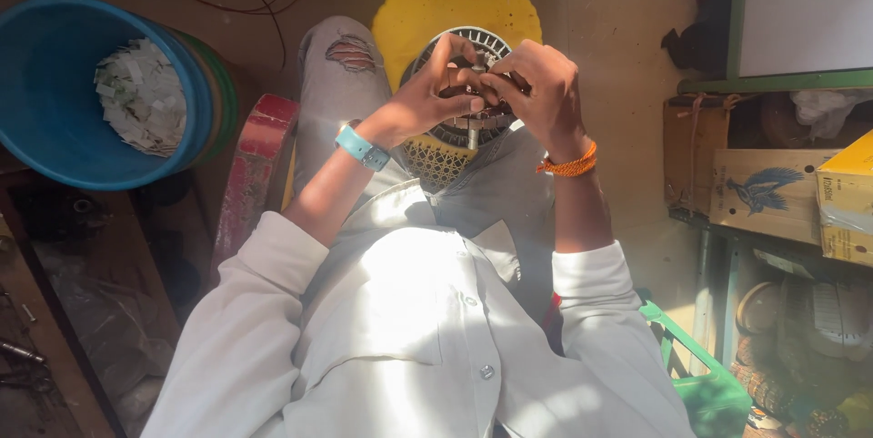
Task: The person sits in a chair with an electric motor armature on their lap and winds copper wire around its slots, pressing and tucking the wire coils into place by hand and rotating the armature to work around it.
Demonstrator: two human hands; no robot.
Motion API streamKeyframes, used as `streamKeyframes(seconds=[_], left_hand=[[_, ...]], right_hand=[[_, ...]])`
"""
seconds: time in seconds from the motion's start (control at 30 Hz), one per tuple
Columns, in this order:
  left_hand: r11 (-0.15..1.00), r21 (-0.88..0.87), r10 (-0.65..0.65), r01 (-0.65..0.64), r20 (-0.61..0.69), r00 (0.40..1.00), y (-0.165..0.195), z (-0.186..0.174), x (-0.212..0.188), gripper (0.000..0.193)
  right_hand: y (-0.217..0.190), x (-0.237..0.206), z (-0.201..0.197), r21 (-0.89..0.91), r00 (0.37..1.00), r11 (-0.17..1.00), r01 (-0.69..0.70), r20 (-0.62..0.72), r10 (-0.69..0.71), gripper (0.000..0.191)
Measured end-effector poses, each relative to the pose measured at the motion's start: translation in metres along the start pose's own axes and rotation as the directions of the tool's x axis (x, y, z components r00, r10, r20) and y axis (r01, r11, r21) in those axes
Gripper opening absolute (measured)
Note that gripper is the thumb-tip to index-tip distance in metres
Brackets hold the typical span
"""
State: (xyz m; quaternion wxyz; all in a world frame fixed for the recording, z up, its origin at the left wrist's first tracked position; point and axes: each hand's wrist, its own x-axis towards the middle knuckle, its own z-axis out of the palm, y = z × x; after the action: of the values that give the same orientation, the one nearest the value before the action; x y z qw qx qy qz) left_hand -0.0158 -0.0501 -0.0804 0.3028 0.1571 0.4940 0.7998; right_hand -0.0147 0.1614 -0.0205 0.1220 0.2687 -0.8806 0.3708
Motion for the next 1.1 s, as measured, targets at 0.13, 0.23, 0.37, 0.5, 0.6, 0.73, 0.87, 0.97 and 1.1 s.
streamKeyframes(seconds=[0.13, 0.23, 0.37, 0.5, 0.6, 0.73, 0.87, 0.97, 1.1], left_hand=[[0.974, 0.202, 0.105, -0.104, 0.006, 0.994, 0.001, -0.005, 0.004, 0.052], [0.922, 0.362, 0.129, -0.135, 0.042, 0.991, 0.011, -0.003, 0.005, 0.056], [0.881, 0.435, 0.137, -0.188, 0.146, 0.98, 0.029, 0.004, 0.009, 0.062], [0.835, 0.519, 0.08, -0.184, 0.216, 0.973, 0.045, 0.011, 0.015, 0.046], [0.723, 0.672, 0.094, -0.159, 0.133, 0.987, 0.048, 0.021, 0.011, 0.043], [0.41, 0.857, 0.385, -0.313, 0.148, 0.911, 0.03, 0.05, 0.002, 0.059], [0.224, 0.966, 0.582, -0.126, -0.029, 0.813, -0.008, 0.079, -0.008, 0.05], [0.171, 0.974, 0.648, -0.152, 0.005, 0.761, -0.028, 0.078, -0.009, 0.052], [0.057, 0.988, 0.676, -0.142, 0.066, 0.734, -0.039, 0.077, -0.009, 0.053]], right_hand=[[-0.033, -0.023, 0.001, 0.038, 0.974, 0.981, -0.19, -0.116, 0.193, 0.014], [-0.056, -0.051, 0.003, 0.121, 0.91, 0.93, -0.346, -0.199, 0.364, 0.012], [-0.067, -0.089, 0.014, 0.175, 0.812, 0.84, -0.514, -0.217, 0.542, 0.013], [-0.059, -0.119, 0.038, 0.409, 0.753, 0.736, -0.54, -0.157, 0.639, 0.017], [-0.046, -0.135, 0.051, 0.502, 0.765, 0.715, -0.487, -0.15, 0.626, 0.023], [-0.032, -0.151, 0.044, 0.368, 0.732, 0.693, -0.62, -0.047, 0.68, 0.022], [-0.011, -0.146, 0.01, 0.366, 0.727, 0.707, -0.605, -0.108, 0.678, 0.015], [-0.004, -0.129, -0.012, 0.219, 0.824, 0.847, -0.484, -0.212, 0.526, 0.013], [-0.006, -0.095, -0.038, 0.089, 0.943, 0.965, -0.246, -0.206, 0.259, 0.015]])
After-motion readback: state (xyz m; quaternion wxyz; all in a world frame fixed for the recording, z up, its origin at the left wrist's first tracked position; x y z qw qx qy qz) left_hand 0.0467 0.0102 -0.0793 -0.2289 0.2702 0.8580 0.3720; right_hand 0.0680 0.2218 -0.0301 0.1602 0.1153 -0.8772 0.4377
